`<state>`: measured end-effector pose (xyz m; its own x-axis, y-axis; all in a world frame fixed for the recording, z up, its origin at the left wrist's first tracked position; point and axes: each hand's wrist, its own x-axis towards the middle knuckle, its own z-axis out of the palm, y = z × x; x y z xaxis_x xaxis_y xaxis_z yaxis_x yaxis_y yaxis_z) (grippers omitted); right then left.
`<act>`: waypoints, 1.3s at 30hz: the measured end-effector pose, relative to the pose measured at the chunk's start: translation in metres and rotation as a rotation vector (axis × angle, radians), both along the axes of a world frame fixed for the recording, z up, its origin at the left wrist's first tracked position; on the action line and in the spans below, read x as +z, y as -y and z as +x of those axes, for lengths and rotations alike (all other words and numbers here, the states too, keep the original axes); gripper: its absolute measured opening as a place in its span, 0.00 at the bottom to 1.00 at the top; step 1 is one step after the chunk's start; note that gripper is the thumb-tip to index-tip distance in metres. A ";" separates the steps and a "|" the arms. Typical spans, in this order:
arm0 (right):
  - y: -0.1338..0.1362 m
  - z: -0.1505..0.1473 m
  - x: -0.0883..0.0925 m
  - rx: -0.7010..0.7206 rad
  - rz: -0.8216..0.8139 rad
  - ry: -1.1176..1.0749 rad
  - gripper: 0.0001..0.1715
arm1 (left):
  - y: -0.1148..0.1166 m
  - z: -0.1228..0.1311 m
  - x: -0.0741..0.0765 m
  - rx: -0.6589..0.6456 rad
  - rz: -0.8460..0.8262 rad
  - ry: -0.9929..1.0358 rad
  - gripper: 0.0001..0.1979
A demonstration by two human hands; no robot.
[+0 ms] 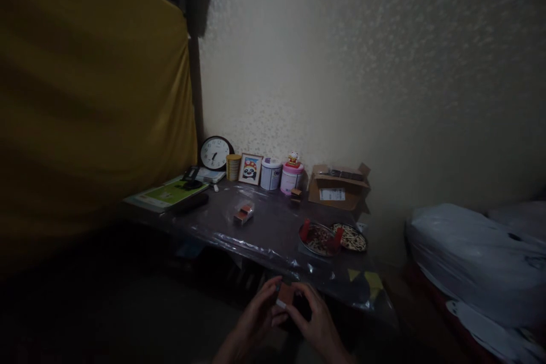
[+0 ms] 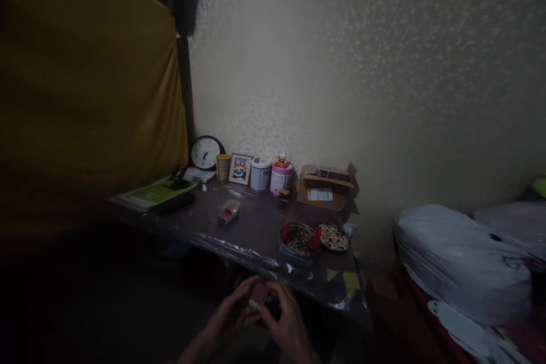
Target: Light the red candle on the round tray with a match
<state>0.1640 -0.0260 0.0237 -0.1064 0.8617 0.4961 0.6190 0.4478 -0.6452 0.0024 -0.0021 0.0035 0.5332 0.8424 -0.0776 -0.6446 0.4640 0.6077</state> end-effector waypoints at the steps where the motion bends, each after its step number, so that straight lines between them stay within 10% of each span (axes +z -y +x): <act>1: 0.000 0.000 -0.001 -0.002 -0.005 0.001 0.16 | 0.000 0.000 0.000 0.023 0.016 -0.022 0.15; 16: 0.000 0.001 0.004 0.048 -0.104 -0.078 0.13 | -0.010 0.006 -0.023 0.081 0.046 -0.078 0.18; 27: -0.011 0.009 0.006 0.046 -0.192 -0.488 0.20 | -0.003 0.003 -0.004 0.083 -0.017 -0.020 0.10; 39: -0.007 0.006 0.010 -0.095 -0.050 -0.344 0.15 | -0.001 0.006 -0.005 0.137 -0.042 -0.048 0.09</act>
